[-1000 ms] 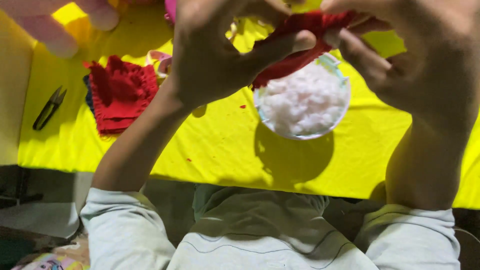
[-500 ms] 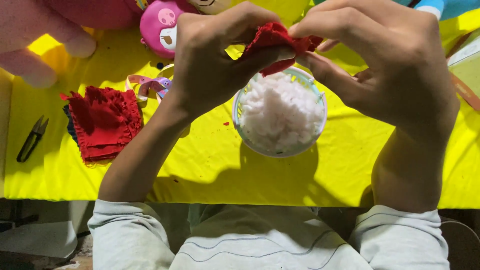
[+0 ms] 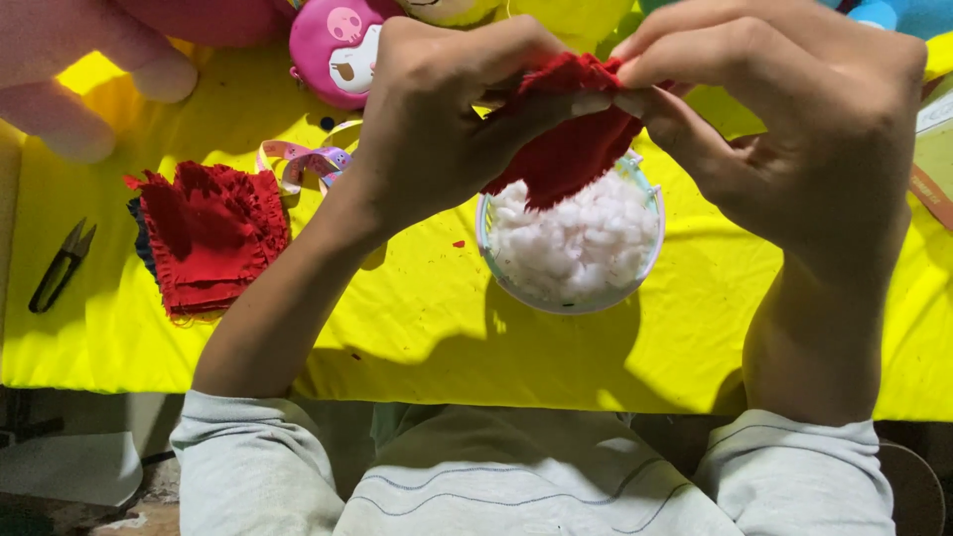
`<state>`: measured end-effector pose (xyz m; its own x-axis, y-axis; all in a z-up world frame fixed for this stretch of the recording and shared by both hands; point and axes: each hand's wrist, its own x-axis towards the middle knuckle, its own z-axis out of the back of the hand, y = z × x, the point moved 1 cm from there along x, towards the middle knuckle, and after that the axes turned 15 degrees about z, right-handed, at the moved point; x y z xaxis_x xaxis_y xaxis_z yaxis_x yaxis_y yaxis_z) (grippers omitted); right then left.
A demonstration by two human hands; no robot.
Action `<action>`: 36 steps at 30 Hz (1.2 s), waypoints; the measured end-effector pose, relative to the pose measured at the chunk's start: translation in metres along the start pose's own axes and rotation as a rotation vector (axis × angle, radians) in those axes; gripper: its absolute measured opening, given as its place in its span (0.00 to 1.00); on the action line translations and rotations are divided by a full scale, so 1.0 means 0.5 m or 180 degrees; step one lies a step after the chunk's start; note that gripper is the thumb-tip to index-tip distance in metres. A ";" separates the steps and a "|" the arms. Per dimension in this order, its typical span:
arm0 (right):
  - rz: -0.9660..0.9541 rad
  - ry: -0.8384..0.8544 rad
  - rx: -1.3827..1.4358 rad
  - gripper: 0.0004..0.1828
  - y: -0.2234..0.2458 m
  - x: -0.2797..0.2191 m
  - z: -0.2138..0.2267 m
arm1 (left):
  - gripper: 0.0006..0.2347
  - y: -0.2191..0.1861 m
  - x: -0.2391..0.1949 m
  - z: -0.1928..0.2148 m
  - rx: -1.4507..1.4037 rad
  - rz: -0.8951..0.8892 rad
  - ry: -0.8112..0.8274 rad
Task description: The person holds a red fabric pouch and repeatedly stuffs white cotton filling into it by hand. They adjust the fabric and push the cotton inside to fill the pouch, working over a yellow table.
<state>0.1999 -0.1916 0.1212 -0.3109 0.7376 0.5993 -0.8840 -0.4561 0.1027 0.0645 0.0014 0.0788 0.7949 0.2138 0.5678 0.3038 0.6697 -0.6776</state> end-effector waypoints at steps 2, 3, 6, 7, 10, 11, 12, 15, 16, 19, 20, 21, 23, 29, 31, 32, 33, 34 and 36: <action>-0.0010 0.0037 0.0077 0.08 -0.003 0.001 0.002 | 0.07 0.005 0.000 -0.003 0.0016 -0.0044 -0.0030; -0.0030 0.0074 0.0154 0.09 -0.004 0.001 0.002 | 0.07 0.008 -0.001 -0.005 0.0026 -0.0087 -0.0052; 0.0062 0.0356 0.0189 0.09 -0.020 0.000 0.006 | 0.06 0.007 0.000 -0.004 -0.0070 -0.0175 0.0031; 0.0063 0.0350 0.0186 0.09 -0.020 0.001 0.007 | 0.06 0.005 0.001 -0.004 -0.0065 -0.0178 0.0035; -0.0155 0.0383 0.0287 0.11 -0.021 0.003 0.008 | 0.07 0.000 0.003 -0.005 -0.0096 -0.0118 0.0022; -0.0102 0.0385 0.0382 0.10 -0.022 0.006 0.006 | 0.08 -0.002 0.003 -0.002 -0.0060 -0.0180 0.0035; -0.0049 0.0392 0.0482 0.08 -0.023 0.008 0.005 | 0.09 -0.005 0.003 0.000 -0.0024 -0.0236 0.0042; -0.0013 0.0460 0.0611 0.06 -0.018 0.019 0.003 | 0.09 -0.006 0.003 0.001 -0.0069 -0.0343 0.0107; -0.0009 0.0458 0.0605 0.06 -0.018 0.018 0.003 | 0.09 -0.006 0.001 -0.001 -0.0066 -0.0349 0.0105; -0.0058 0.0574 0.0402 0.03 -0.016 0.013 0.003 | 0.07 -0.004 -0.006 -0.008 -0.0088 -0.0384 0.0048; -0.0016 0.0679 0.0379 0.05 -0.017 0.012 0.003 | 0.07 -0.003 -0.007 -0.007 -0.0015 -0.0390 0.0036; 0.0025 0.0783 0.0354 0.08 -0.017 0.012 0.002 | 0.07 -0.001 -0.009 -0.007 0.0058 -0.0397 0.0024; 0.0002 0.0921 0.0510 0.10 -0.025 0.011 0.002 | 0.07 0.004 -0.014 -0.008 0.0021 -0.0385 0.0035; -0.0097 0.1095 0.1106 0.13 -0.023 0.018 -0.005 | 0.08 -0.001 -0.025 -0.017 0.0238 -0.0322 0.0108; -0.0125 0.1181 0.1206 0.15 -0.025 0.006 -0.009 | 0.09 -0.011 -0.023 -0.013 0.0337 -0.0299 0.0154; -0.0119 0.1040 0.1071 0.14 -0.025 -0.002 -0.008 | 0.09 -0.019 -0.018 -0.011 0.0144 -0.0308 0.0171; -0.0112 0.0899 0.0937 0.12 -0.025 -0.010 -0.008 | 0.10 -0.027 -0.014 -0.009 -0.0050 -0.0318 0.0187; -0.0114 0.0900 0.0934 0.12 -0.022 -0.003 0.000 | 0.10 -0.025 -0.011 -0.004 -0.0052 -0.0320 0.0187; -0.0118 0.0794 0.0796 0.08 -0.017 0.011 0.015 | 0.15 -0.021 -0.004 0.005 -0.0218 -0.0230 0.0418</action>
<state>0.2083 -0.1876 0.1296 -0.3833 0.8407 0.3825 -0.7931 -0.5118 0.3303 0.0582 -0.0043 0.0860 0.8301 0.0691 0.5533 0.3943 0.6289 -0.6701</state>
